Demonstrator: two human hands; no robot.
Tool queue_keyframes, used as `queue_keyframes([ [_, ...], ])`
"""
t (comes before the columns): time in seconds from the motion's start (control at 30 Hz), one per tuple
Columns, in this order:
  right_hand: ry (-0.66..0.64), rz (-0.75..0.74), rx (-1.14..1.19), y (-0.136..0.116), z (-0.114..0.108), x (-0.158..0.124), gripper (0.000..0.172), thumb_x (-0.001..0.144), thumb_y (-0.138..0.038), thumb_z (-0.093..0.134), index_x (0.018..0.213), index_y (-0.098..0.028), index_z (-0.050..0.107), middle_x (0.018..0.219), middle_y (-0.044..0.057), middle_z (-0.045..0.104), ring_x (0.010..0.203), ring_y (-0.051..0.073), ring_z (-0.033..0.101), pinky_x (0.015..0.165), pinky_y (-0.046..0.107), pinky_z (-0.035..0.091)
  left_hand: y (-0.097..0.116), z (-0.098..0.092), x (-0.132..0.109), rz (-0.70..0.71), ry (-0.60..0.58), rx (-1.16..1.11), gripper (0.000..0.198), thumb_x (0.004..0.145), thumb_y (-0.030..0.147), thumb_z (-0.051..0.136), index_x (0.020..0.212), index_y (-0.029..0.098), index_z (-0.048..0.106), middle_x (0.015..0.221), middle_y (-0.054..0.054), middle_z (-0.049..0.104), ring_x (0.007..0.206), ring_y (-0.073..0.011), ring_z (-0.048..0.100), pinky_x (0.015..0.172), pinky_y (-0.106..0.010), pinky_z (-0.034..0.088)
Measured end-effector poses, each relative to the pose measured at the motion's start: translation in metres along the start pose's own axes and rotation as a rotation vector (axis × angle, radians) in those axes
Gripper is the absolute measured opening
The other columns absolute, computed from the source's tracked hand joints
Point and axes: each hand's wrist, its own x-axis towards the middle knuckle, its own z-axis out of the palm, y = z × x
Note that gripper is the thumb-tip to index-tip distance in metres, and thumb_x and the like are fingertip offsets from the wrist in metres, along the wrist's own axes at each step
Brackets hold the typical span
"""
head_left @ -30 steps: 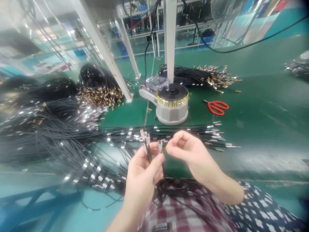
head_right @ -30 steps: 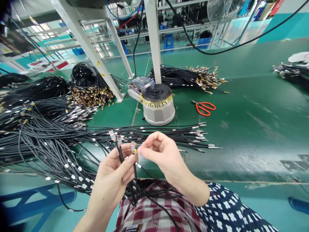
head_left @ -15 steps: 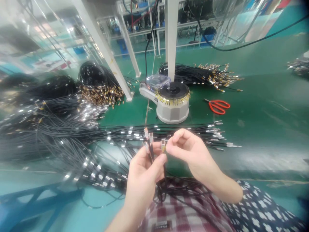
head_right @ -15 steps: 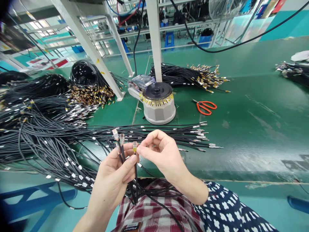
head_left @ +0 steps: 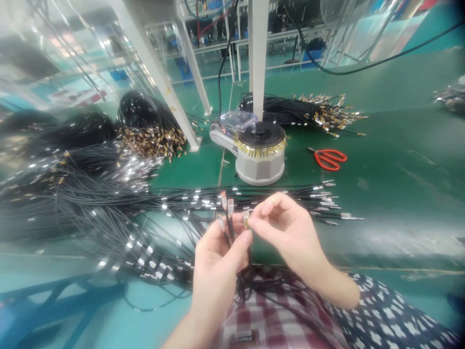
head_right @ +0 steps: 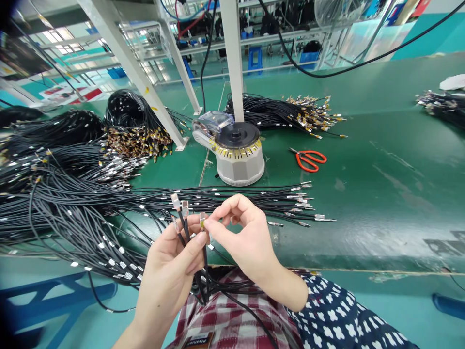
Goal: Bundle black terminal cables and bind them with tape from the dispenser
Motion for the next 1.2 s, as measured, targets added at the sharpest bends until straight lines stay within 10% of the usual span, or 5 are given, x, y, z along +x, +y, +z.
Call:
queue_keyframes([
  [1.2,-0.109,0.111,0.218,-0.004,-0.001,0.004,0.036,0.072,-0.018,0.077,0.073,-0.022,0.041,0.062,-0.005,0.068,0.053,0.012,0.058,0.062,0.031,0.045,-0.005,-0.009,0.01,-0.153,-0.209,-0.13,0.011,0.08,0.022,0.071,0.083,0.013,0.067,0.067,-0.001,0.06,0.045,-0.001,0.027,0.044,-0.015,0.021],
])
